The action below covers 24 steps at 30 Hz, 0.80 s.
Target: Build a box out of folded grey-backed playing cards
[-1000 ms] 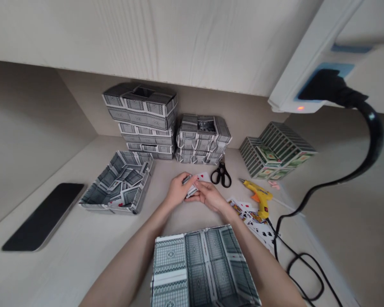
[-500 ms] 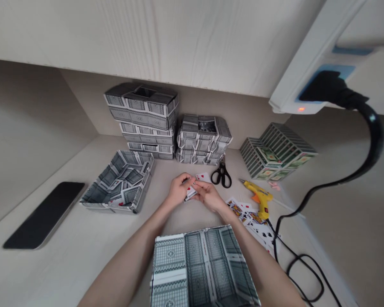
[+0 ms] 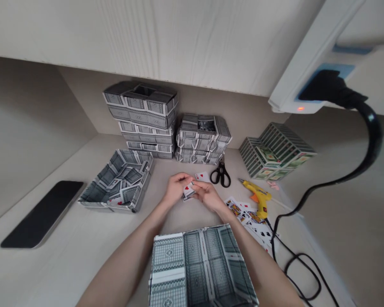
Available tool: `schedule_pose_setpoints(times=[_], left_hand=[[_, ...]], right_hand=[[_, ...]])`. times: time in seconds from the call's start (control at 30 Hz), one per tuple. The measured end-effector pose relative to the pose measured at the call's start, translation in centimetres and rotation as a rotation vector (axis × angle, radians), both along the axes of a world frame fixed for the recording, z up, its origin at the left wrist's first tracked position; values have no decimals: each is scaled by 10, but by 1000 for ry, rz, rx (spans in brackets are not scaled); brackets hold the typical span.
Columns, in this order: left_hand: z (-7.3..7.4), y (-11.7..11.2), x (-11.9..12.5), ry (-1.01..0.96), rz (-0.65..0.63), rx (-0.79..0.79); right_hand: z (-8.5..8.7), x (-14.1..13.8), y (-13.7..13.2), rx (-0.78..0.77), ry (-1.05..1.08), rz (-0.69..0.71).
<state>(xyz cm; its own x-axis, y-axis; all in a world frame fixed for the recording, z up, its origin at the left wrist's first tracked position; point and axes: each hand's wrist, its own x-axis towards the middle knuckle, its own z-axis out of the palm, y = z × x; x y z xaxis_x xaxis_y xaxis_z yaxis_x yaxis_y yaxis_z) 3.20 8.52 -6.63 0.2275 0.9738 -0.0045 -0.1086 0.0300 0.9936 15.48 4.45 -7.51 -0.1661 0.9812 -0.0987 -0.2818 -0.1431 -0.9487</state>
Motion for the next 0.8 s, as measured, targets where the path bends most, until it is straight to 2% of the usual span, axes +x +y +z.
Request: schedule_pose_setpoints(times=[0.1,0.17,0.33,0.43,0.6,0.8], left_hand=[[0,-1,0,-10,12,-33],[0,-1,1,49,30,8],[0,-4,0,418,84,322],[3,-7,-1,588,95,446],[5,-11,-5,740,57,633],[-1,-14,-9,793,63,792]], right_hand=[[3,0,-1,7,31,25],[4,-1,-2,10,63,36],[2,-3,1,-31,74,-40],[-1,-3,3,-28,48,-58],[-3,-4,4,-19,27,-66],[1,-4,3,3,30,-27]])
